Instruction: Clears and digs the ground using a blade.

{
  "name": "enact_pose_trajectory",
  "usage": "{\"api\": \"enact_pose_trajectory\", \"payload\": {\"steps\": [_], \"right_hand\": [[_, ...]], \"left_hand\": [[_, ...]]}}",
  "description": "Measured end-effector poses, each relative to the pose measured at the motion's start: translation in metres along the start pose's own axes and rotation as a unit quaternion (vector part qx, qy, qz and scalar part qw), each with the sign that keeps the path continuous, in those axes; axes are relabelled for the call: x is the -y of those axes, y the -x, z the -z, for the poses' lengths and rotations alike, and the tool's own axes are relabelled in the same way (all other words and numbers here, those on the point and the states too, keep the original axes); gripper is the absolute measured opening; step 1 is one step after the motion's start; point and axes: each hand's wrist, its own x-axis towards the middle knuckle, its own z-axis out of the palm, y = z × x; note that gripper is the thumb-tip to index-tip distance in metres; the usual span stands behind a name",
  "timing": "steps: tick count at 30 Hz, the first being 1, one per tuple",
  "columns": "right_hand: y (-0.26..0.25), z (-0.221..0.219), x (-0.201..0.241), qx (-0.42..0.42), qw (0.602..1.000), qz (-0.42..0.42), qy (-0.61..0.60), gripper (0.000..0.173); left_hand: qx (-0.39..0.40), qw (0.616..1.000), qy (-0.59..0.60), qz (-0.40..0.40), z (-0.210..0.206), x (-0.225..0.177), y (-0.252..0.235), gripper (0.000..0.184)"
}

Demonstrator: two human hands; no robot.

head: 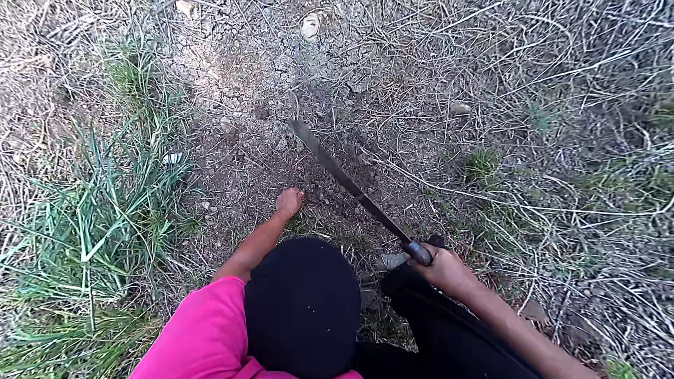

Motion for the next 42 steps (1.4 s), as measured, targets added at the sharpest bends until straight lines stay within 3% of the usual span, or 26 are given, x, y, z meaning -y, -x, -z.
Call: {"api": "enact_pose_trajectory", "payload": {"steps": [1,2,4,7,10,14,18,21,22,24,26,28,30,32,33,35,37,39,42], "right_hand": [[-0.010,-0.004,-0.006,0.055,0.996,-0.044,0.057,0.041],[-0.018,-0.008,-0.012,0.094,0.989,-0.067,0.088,0.043],[-0.024,-0.007,-0.023,0.102,0.990,-0.059,0.082,0.045],[-0.018,0.004,-0.033,0.087,0.996,-0.018,0.030,0.048],[0.000,0.010,-0.043,0.090,0.993,0.056,-0.059,0.040],[0.049,0.014,-0.053,0.037,0.987,0.087,-0.127,0.034],[0.114,0.004,-0.099,-0.062,0.966,0.103,-0.228,0.041],[0.175,-0.003,-0.118,-0.107,0.932,0.107,-0.330,0.056],[0.192,-0.003,-0.118,-0.105,0.923,0.107,-0.355,0.059],[0.205,-0.002,-0.119,-0.093,0.908,0.096,-0.397,0.064],[0.183,-0.007,-0.118,-0.081,0.886,0.057,-0.453,0.056],[0.132,-0.011,-0.101,-0.055,0.853,-0.012,-0.518,0.041],[0.062,-0.021,-0.082,-0.031,0.826,-0.057,-0.560,0.038],[0.019,-0.030,-0.067,-0.047,0.845,-0.043,-0.531,0.040],[0.013,-0.031,-0.061,-0.074,0.881,-0.021,-0.467,0.041],[0.023,-0.030,-0.054,-0.119,0.960,0.036,-0.251,0.047],[0.050,-0.013,-0.054,-0.147,0.977,0.084,-0.127,0.059],[0.087,0.002,-0.066,-0.182,0.965,0.092,-0.165,0.054],[0.145,0.017,-0.093,-0.162,0.922,0.098,-0.337,0.048]], "left_hand": [[0.102,0.987,0.068,0.107,-0.026,0.013,-0.004,0.044],[0.216,0.947,0.092,0.219,-0.042,0.019,-0.018,0.041],[0.326,0.886,0.086,0.318,-0.055,0.025,-0.038,0.040],[0.348,0.887,0.083,0.292,-0.052,0.029,-0.036,0.042],[0.335,0.896,0.111,0.269,-0.017,0.034,-0.054,0.041],[0.274,0.914,0.122,0.274,0.051,0.052,-0.073,0.040],[0.178,0.926,0.098,0.317,0.135,0.096,-0.078,0.040],[0.005,0.927,0.059,0.372,0.200,0.137,-0.064,0.039],[-0.062,0.919,0.042,0.387,0.219,0.150,-0.056,0.049],[-0.144,0.901,0.050,0.406,0.250,0.159,-0.041,0.094],[-0.172,0.903,0.075,0.386,0.259,0.147,-0.030,0.102],[-0.147,0.918,0.121,0.347,0.255,0.118,-0.026,0.088],[-0.110,0.931,0.180,0.297,0.245,0.079,-0.026,0.074],[-0.090,0.951,0.190,0.225,0.238,0.032,-0.030,0.066],[-0.089,0.965,0.170,0.177,0.238,0.009,-0.035,0.064],[-0.100,0.987,0.103,0.077,0.238,-0.032,-0.038,0.065],[-0.129,0.991,0.043,-0.001,0.244,-0.066,-0.047,0.063],[-0.147,0.987,0.029,-0.050,0.261,-0.094,-0.047,0.062],[-0.216,0.968,0.043,-0.121,0.298,-0.121,-0.026,0.058]]}}
